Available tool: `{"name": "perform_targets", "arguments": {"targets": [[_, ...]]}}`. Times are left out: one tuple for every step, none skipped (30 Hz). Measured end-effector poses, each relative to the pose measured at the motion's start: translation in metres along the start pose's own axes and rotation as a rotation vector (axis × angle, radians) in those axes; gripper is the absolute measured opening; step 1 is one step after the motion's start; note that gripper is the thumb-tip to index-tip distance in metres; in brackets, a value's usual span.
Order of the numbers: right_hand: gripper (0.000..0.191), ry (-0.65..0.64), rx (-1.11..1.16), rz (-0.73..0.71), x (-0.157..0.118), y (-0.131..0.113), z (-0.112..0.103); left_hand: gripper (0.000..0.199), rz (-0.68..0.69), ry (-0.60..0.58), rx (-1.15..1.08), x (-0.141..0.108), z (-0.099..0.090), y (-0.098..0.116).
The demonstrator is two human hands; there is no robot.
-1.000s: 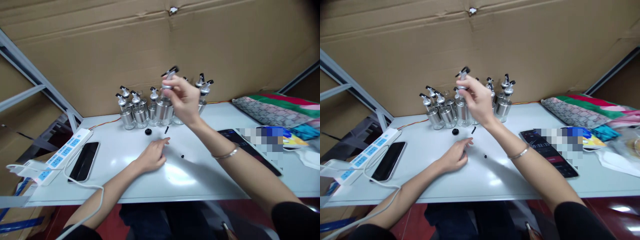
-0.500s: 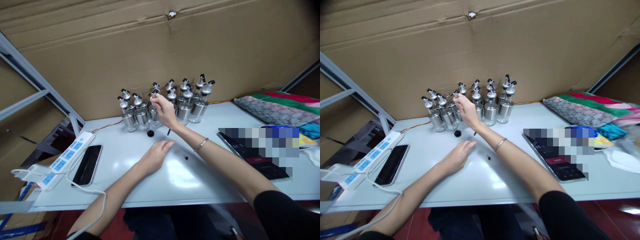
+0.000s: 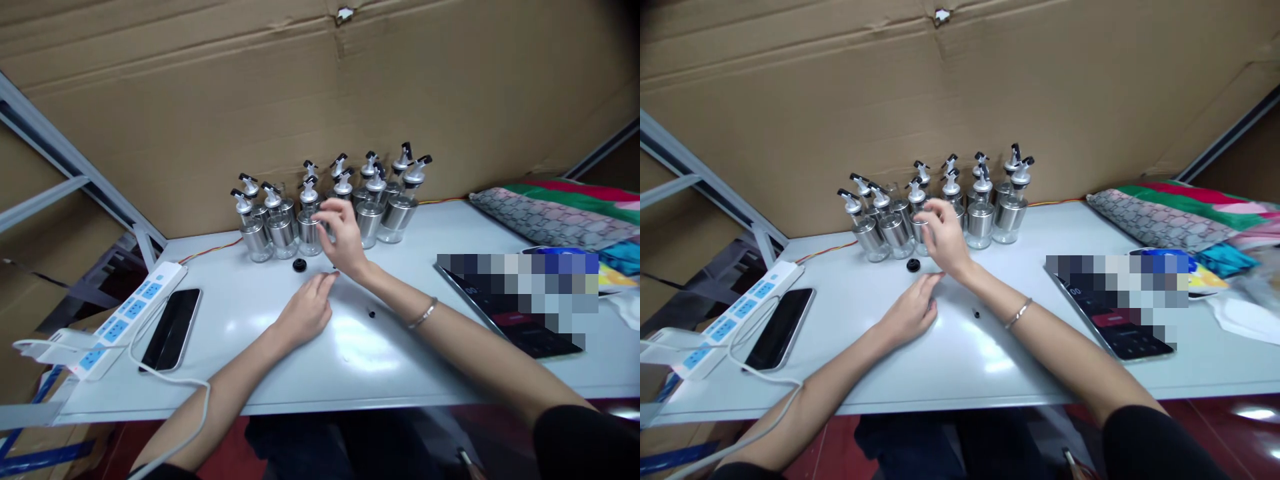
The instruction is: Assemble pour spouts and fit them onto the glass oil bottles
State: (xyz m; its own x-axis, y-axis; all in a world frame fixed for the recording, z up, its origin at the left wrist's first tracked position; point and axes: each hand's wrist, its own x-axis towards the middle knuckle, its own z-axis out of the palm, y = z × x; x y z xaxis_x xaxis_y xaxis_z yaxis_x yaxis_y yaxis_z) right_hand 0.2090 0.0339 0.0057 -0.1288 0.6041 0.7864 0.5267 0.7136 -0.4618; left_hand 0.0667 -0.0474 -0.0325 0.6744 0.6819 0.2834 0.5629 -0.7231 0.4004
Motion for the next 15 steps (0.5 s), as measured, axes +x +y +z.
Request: {"name": "perform_targets", "arguments": {"targets": [[0.02,-0.123,0.008,-0.001,-0.005,-0.002,0.0,0.048,-0.007,-0.02,0.035,0.001,-0.001,0.001],[0.018,-0.241,0.024,-0.005,-0.009,-0.003,0.0,0.042,-0.019,-0.035,0.067,0.001,-0.001,0.001],[0.017,-0.349,0.042,-0.008,-0.011,-0.003,0.001,0.038,-0.035,-0.037,0.088,0.002,0.0,0.001],[0.016,-0.424,0.059,-0.006,-0.012,-0.003,0.002,0.037,-0.055,-0.025,0.095,0.002,0.0,-0.001],[0.016,-0.459,0.069,0.006,-0.012,-0.003,0.002,0.039,-0.07,-0.005,0.088,0.002,0.001,-0.003],[0.016,-0.476,0.075,0.026,-0.012,-0.003,0.0,0.042,-0.079,0.021,0.067,0.003,0.002,-0.005],[0.016,-0.478,0.078,0.048,-0.012,-0.003,-0.002,0.046,-0.083,0.046,0.04,0.003,0.003,-0.008],[0.017,-0.478,0.078,0.068,-0.013,-0.003,-0.006,0.049,-0.083,0.067,0.011,0.003,0.003,-0.01],[0.017,-0.486,0.083,0.09,-0.016,-0.004,-0.011,0.05,-0.078,0.085,-0.019,0.003,0.004,-0.012],[0.016,-0.499,0.095,0.114,-0.019,-0.005,-0.017,0.05,-0.066,0.095,-0.048,0.003,0.004,-0.013],[0.016,-0.513,0.111,0.14,-0.024,-0.006,-0.024,0.048,-0.046,0.098,-0.078,0.003,0.005,-0.013],[0.016,-0.524,0.142,0.182,-0.029,-0.008,-0.031,0.046,-0.018,0.096,-0.106,0.002,0.005,-0.011],[0.016,-0.523,0.17,0.226,-0.035,-0.009,-0.038,0.044,0.02,0.094,-0.132,0.002,0.005,-0.009],[0.016,-0.513,0.193,0.27,-0.041,-0.01,-0.044,0.041,0.066,0.097,-0.152,0.001,0.006,-0.005],[0.016,-0.504,0.213,0.31,-0.046,-0.012,-0.049,0.04,0.116,0.118,-0.165,0.0,0.006,-0.001]]}}
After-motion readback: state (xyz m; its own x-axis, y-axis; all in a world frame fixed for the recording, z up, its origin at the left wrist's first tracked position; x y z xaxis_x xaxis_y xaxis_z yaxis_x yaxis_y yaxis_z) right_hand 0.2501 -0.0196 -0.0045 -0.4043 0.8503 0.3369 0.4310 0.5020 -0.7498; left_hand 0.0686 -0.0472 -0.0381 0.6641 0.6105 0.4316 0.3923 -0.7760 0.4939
